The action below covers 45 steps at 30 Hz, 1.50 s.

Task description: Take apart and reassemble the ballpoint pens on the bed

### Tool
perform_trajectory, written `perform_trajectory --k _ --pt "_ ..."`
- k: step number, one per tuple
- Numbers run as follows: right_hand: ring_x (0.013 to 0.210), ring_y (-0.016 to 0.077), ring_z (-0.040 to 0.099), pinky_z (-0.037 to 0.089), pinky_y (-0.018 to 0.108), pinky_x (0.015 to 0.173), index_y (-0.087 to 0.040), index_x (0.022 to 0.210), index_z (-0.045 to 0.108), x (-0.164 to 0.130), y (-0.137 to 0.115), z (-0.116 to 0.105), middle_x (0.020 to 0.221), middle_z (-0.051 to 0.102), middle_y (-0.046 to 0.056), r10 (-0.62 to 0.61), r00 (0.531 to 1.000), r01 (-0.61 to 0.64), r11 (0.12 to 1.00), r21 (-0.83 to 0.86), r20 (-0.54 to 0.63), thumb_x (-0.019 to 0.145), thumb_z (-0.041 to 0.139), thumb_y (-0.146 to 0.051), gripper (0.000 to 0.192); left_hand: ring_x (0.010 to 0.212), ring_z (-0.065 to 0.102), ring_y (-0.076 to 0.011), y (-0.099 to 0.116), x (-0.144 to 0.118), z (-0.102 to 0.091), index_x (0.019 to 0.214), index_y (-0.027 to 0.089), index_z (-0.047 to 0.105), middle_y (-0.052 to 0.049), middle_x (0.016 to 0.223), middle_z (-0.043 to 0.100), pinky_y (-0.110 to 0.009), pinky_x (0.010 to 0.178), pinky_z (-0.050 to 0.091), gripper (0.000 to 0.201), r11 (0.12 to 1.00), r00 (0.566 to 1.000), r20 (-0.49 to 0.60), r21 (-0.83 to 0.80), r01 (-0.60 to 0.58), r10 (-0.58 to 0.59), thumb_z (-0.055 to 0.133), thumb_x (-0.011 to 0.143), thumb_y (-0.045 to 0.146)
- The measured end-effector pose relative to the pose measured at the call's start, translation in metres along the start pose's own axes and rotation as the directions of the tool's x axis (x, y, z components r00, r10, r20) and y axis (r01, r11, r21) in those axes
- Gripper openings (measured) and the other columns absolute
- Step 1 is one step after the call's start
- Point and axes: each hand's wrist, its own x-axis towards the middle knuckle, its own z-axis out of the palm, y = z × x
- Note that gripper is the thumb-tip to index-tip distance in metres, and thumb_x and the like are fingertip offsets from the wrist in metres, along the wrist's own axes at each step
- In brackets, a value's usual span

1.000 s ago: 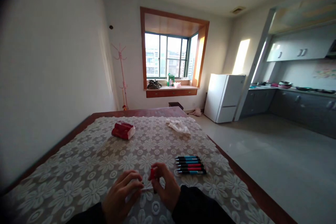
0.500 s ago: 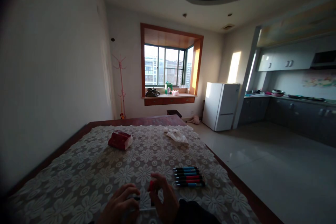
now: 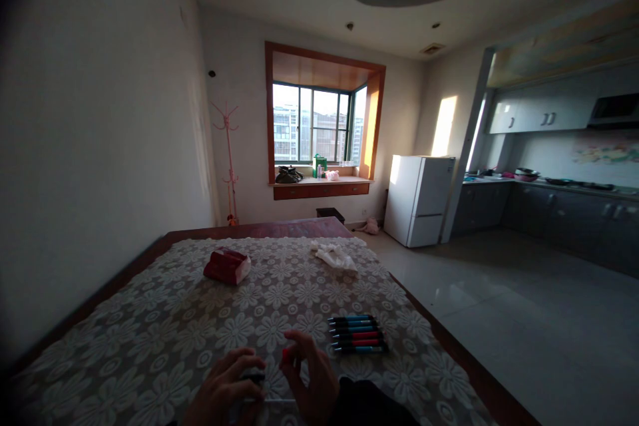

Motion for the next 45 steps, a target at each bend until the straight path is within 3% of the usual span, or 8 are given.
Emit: perform_trajectory --k 7,12,19,23,27,33,39,45 --pt "0.07 0.019 0.071 0.06 0.033 0.07 -0.035 0.141 0.047 0.001 -0.005 -0.004 0.085 0.074 -0.001 -0.013 1.0 0.012 1.0 -0.015 -0.025 0.095 0.059 -0.022 0.049 0.126 0.057 -0.0303 -0.006 -0.006 0.006 0.086 0.029 0.073 -0.002 0.116 0.071 -0.049 0.113 0.04 0.026 0.992 0.99 0.093 -0.05 0.112 -0.107 0.072 0.065 0.014" --pt "0.068 0.0191 0.07 0.058 0.033 0.069 -0.035 0.105 0.062 0.005 -0.011 -0.009 0.081 0.074 -0.004 -0.046 0.998 0.047 0.998 -0.036 0.031 0.094 0.061 -0.025 0.015 0.125 0.058 -0.0318 -0.014 -0.013 0.017 0.089 0.03 0.071 -0.001 0.113 0.071 -0.058 0.119 0.027 0.029 0.993 0.991 0.111 -0.075 0.089 -0.08 0.07 0.064 0.015" --pt "0.07 0.0185 0.068 0.056 0.031 0.071 -0.03 0.095 0.061 0.003 -0.011 -0.01 0.079 0.07 -0.002 0.0 1.0 0.0 0.995 -0.096 0.0 0.096 0.056 -0.026 0.007 0.113 0.064 -0.0269 -0.003 -0.006 0.003 0.09 0.027 0.067 -0.002 0.102 0.073 -0.049 0.112 0.039 0.013 0.982 0.981 -0.058 -0.015 0.186 -0.187 0.067 0.079 0.02" --pt "0.076 0.0166 0.068 0.054 0.027 0.074 -0.028 0.109 0.06 0.004 -0.004 -0.01 0.084 0.07 0.0 -0.009 0.999 0.002 0.992 -0.13 -0.048 0.099 0.052 -0.024 0.013 0.098 0.069 -0.0229 -0.001 -0.003 -0.002 0.091 0.025 0.065 -0.002 0.094 0.072 -0.04 0.098 0.049 0.003 0.967 0.955 -0.161 0.015 0.256 -0.25 0.064 0.089 0.024" --pt "0.081 0.0154 0.067 0.052 0.024 0.075 -0.026 0.103 0.059 0.009 -0.005 -0.01 0.088 0.068 0.001 -0.034 0.999 0.036 0.99 -0.139 0.019 0.102 0.046 -0.022 0.013 0.085 0.068 -0.0197 -0.002 -0.005 0.001 0.092 0.024 0.066 -0.002 0.089 0.071 -0.032 0.081 0.051 0.006 0.963 0.939 -0.228 0.016 0.269 -0.258 0.062 0.094 0.027" --pt "0.083 0.0162 0.062 0.046 0.027 0.076 -0.024 0.096 0.055 0.015 -0.016 -0.012 0.086 0.062 0.001 -0.08 0.968 0.127 0.974 -0.187 0.239 0.101 0.044 -0.019 0.013 0.082 0.066 -0.0188 0.003 -0.002 -0.002 0.093 0.025 0.067 0.0 0.082 0.07 -0.03 0.077 0.05 0.013 0.987 0.952 -0.263 -0.027 0.156 -0.158 0.057 0.099 0.03" --pt "0.081 0.0173 0.059 0.04 0.03 0.076 -0.023 0.091 0.052 0.015 -0.009 -0.012 0.085 0.062 0.001 -0.082 0.971 0.146 0.947 -0.286 0.223 0.094 0.049 -0.013 0.011 0.084 0.066 -0.0185 0.006 -0.002 -0.007 0.096 0.025 0.068 0.0 0.084 0.07 -0.03 0.078 0.05 0.011 0.983 0.932 -0.315 -0.031 0.179 -0.18 0.059 0.099 0.03" --pt "0.08 0.0167 0.059 0.037 0.029 0.074 -0.023 0.09 0.052 0.015 -0.004 -0.011 0.084 0.063 0.0 -0.112 0.955 0.191 0.941 -0.281 0.273 0.091 0.053 -0.013 0.011 0.076 0.064 -0.0173 0.007 0.0 -0.007 0.091 0.025 0.069 0.001 0.077 0.069 -0.03 0.074 0.049 0.013 0.99 0.95 -0.278 -0.04 0.135 -0.141 0.059 0.099 0.028"
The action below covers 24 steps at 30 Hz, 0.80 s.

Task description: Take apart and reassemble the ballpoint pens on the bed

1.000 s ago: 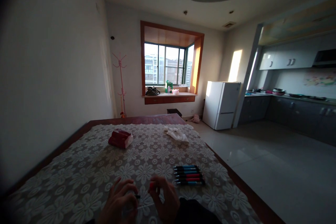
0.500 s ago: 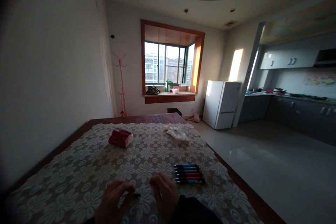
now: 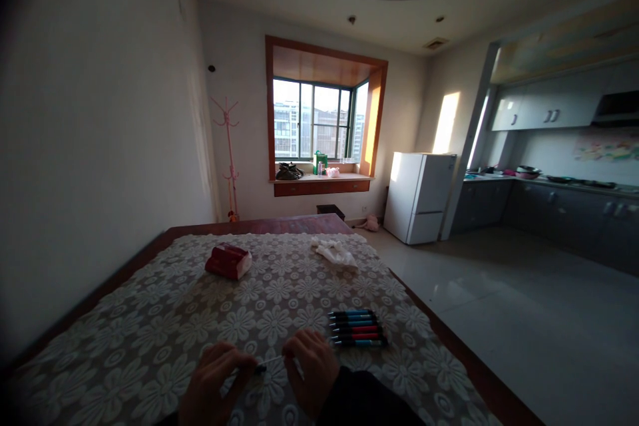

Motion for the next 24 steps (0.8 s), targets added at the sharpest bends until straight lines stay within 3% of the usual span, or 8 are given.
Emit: perform_trajectory --k 10,16,19,24 --pt "0.077 0.0168 0.059 0.036 0.03 0.071 -0.024 0.092 0.053 -0.001 0.002 0.001 0.083 0.066 0.0 -0.082 0.996 0.085 0.992 -0.088 0.037 0.099 0.048 -0.02 0.009 0.071 0.062 -0.0163 -0.001 0.0 0.003 0.091 0.025 0.065 0.003 0.072 0.066 -0.032 0.072 0.046 0.012 0.996 0.992 0.087 -0.011 -0.086 0.087 0.057 0.099 0.023" --pt "0.074 0.0167 0.06 0.037 0.03 0.067 -0.024 0.1 0.054 -0.001 -0.009 0.005 0.084 0.068 -0.001 -0.201 0.969 0.211 0.976 -0.053 0.145 0.1 0.05 -0.029 0.006 0.073 0.062 -0.0168 0.003 0.001 0.003 0.095 0.026 0.065 0.004 0.072 0.068 -0.032 0.073 0.046 0.013 0.984 0.979 0.099 -0.022 -0.177 0.178 0.053 0.101 0.025" --pt "0.074 0.0165 0.06 0.04 0.029 0.068 -0.024 0.099 0.052 -0.001 -0.012 0.005 0.084 0.068 0.0 -0.198 0.968 0.2 0.98 0.0 0.157 0.102 0.048 -0.033 0.011 0.077 0.064 -0.0174 0.004 0.004 0.001 0.1 0.025 0.065 0.002 0.076 0.07 -0.032 0.073 0.048 0.012 0.987 0.983 0.087 -0.009 -0.159 0.159 0.054 0.101 0.03" --pt "0.072 0.0148 0.06 0.04 0.026 0.066 -0.024 0.094 0.049 -0.006 -0.006 0.011 0.082 0.067 0.0 -0.131 0.986 0.131 0.991 0.012 0.103 0.104 0.042 -0.028 0.013 0.073 0.064 -0.0168 0.007 0.007 -0.002 0.086 0.024 0.065 0.002 0.072 0.069 -0.032 0.071 0.049 0.02 0.987 0.982 0.097 -0.016 -0.161 0.161 0.054 0.101 0.031"
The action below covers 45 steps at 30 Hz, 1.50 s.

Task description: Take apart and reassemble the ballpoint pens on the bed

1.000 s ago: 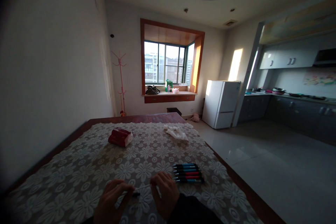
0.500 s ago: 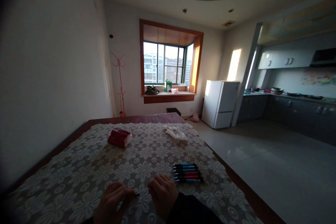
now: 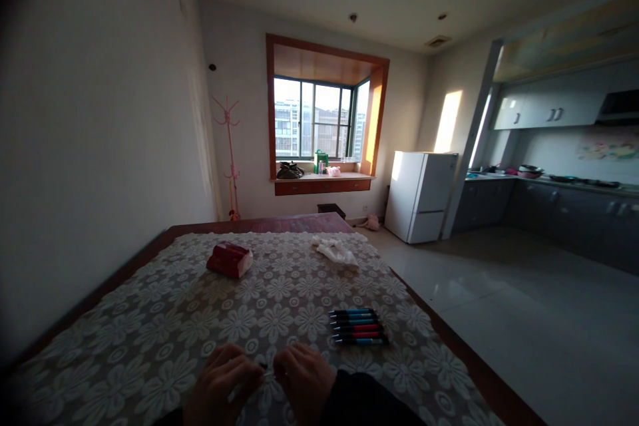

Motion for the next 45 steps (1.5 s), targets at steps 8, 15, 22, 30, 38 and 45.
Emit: perform_trajectory --k 8,15,22,30,38,45 --pt "0.066 0.0131 0.059 0.035 0.026 0.061 -0.024 0.094 0.051 0.0 -0.002 0.003 0.076 0.065 -0.002 -0.074 0.997 0.076 0.995 -0.068 0.027 0.106 0.039 -0.03 0.018 0.07 0.066 -0.018 0.003 0.0 -0.002 0.089 0.026 0.071 0.003 0.066 0.07 -0.031 0.066 0.051 0.014 0.999 0.999 0.022 0.008 -0.041 0.041 0.06 0.097 0.028" --pt "0.068 0.0142 0.06 0.033 0.028 0.061 -0.025 0.099 0.052 0.004 -0.009 -0.007 0.08 0.066 -0.001 -0.045 0.996 0.057 0.987 -0.149 0.081 0.106 0.035 -0.027 0.018 0.073 0.067 -0.0168 0.008 0.004 -0.006 0.094 0.027 0.072 0.001 0.072 0.07 -0.029 0.067 0.053 0.011 1.0 1.0 0.009 0.005 -0.015 0.015 0.061 0.096 0.027" --pt "0.07 0.0149 0.061 0.034 0.029 0.062 -0.025 0.097 0.051 0.004 -0.01 -0.012 0.081 0.066 -0.002 -0.018 0.996 0.03 0.987 -0.156 0.082 0.103 0.041 -0.024 0.012 0.078 0.066 -0.0181 0.005 -0.005 0.002 0.092 0.026 0.068 -0.001 0.078 0.068 -0.029 0.07 0.053 0.009 0.991 0.99 -0.018 0.0 0.136 -0.136 0.06 0.094 0.025" --pt "0.067 0.0138 0.06 0.032 0.029 0.06 -0.025 0.095 0.049 0.003 -0.007 -0.006 0.078 0.066 -0.003 -0.062 0.996 0.075 0.976 -0.206 0.067 0.103 0.044 -0.024 0.009 0.073 0.066 -0.0173 0.001 -0.002 0.001 0.086 0.026 0.067 0.001 0.069 0.069 -0.029 0.067 0.051 0.022 1.0 1.0 -0.007 -0.023 0.001 -0.001 0.052 0.101 0.029" --pt "0.066 0.0133 0.058 0.029 0.031 0.057 -0.024 0.091 0.047 0.005 -0.014 -0.007 0.076 0.064 -0.004 -0.072 0.993 0.097 0.953 -0.285 0.096 0.1 0.05 -0.026 0.01 0.072 0.066 -0.0176 0.001 -0.001 0.0 0.086 0.025 0.066 0.002 0.066 0.069 -0.03 0.069 0.049 0.018 0.998 0.999 0.016 -0.055 -0.036 0.037 0.053 0.1 0.026" --pt "0.067 0.0147 0.056 0.029 0.033 0.059 -0.025 0.087 0.047 0.003 -0.006 -0.002 0.075 0.064 -0.004 -0.036 0.997 0.056 0.949 -0.309 0.07 0.098 0.056 -0.029 0.015 0.075 0.065 -0.0171 0.0 -0.009 0.003 0.082 0.025 0.065 0.001 0.069 0.066 -0.029 0.067 0.05 0.019 0.998 0.998 0.046 -0.043 0.041 -0.039 0.055 0.098 0.024"
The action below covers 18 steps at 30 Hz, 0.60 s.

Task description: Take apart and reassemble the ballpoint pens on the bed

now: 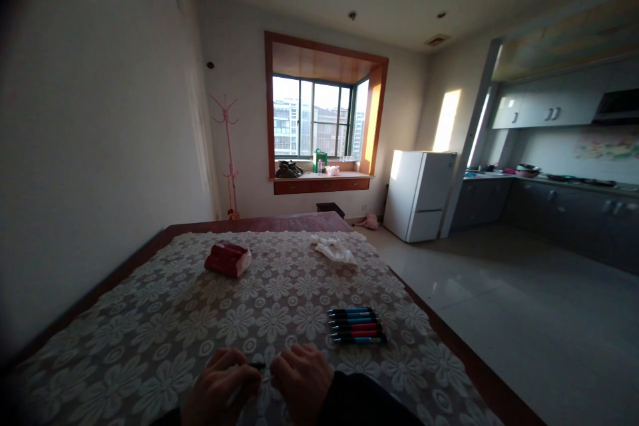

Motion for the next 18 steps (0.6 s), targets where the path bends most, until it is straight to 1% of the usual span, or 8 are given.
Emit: perform_trajectory --k 2,3,6,11,15,18 --pt "0.067 0.0147 0.056 0.029 0.032 0.06 -0.024 0.084 0.047 0.001 0.003 -0.001 0.074 0.063 -0.004 -0.011 1.0 0.011 1.0 -0.01 -0.013 0.098 0.059 -0.03 0.018 0.074 0.065 -0.0168 0.0 0.0 0.0 0.08 0.024 0.064 0.001 0.068 0.066 -0.028 0.066 0.05 0.021 1.0 1.0 -0.012 0.011 0.027 -0.027 0.054 0.098 0.023" --pt "0.066 0.0145 0.056 0.029 0.032 0.06 -0.024 0.084 0.048 0.001 0.003 -0.002 0.074 0.063 -0.004 -0.02 1.0 0.019 1.0 -0.009 -0.018 0.097 0.06 -0.03 0.019 0.074 0.065 -0.0168 0.0 0.001 0.0 0.081 0.024 0.064 0.001 0.068 0.066 -0.028 0.066 0.05 0.021 1.0 1.0 -0.011 0.011 0.022 -0.022 0.053 0.098 0.022" --pt "0.065 0.0139 0.056 0.028 0.031 0.059 -0.024 0.085 0.05 0.001 0.004 -0.004 0.073 0.063 -0.004 -0.053 0.998 0.053 0.999 0.008 -0.028 0.097 0.061 -0.03 0.017 0.075 0.066 -0.0174 0.001 0.004 -0.001 0.086 0.024 0.064 0.001 0.068 0.067 -0.029 0.067 0.05 0.019 0.999 0.999 0.007 -0.017 -0.048 0.048 0.05 0.1 0.023" --pt "0.065 0.0142 0.055 0.028 0.031 0.058 -0.024 0.084 0.051 0.001 -0.002 -0.006 0.071 0.062 -0.004 -0.086 0.995 0.087 0.996 0.013 -0.054 0.098 0.056 -0.026 0.015 0.075 0.066 -0.0175 0.002 0.007 -0.003 0.088 0.024 0.063 0.001 0.069 0.068 -0.029 0.069 0.049 0.014 0.995 0.994 0.028 -0.015 -0.103 0.103 0.054 0.098 0.022" --pt "0.062 0.0145 0.053 0.028 0.031 0.058 -0.024 0.079 0.049 0.001 -0.008 -0.002 0.067 0.059 -0.003 -0.07 0.992 0.068 0.997 -0.023 -0.106 0.102 0.051 -0.031 0.024 0.069 0.065 -0.0162 0.004 0.009 -0.004 0.086 0.023 0.063 0.003 0.065 0.066 -0.03 0.067 0.047 0.012 0.988 0.989 0.021 0.023 -0.15 0.15 0.057 0.095 0.018" --pt "0.061 0.015 0.052 0.028 0.032 0.058 -0.024 0.078 0.049 0.0 -0.011 0.005 0.064 0.056 -0.003 -0.051 0.987 0.046 0.998 -0.038 -0.15 0.105 0.045 -0.034 0.029 0.066 0.064 -0.0158 0.005 0.009 -0.004 0.084 0.023 0.063 0.003 0.064 0.065 -0.03 0.065 0.047 0.015 0.987 0.988 0.008 0.04 -0.153 0.153 0.056 0.095 0.018"
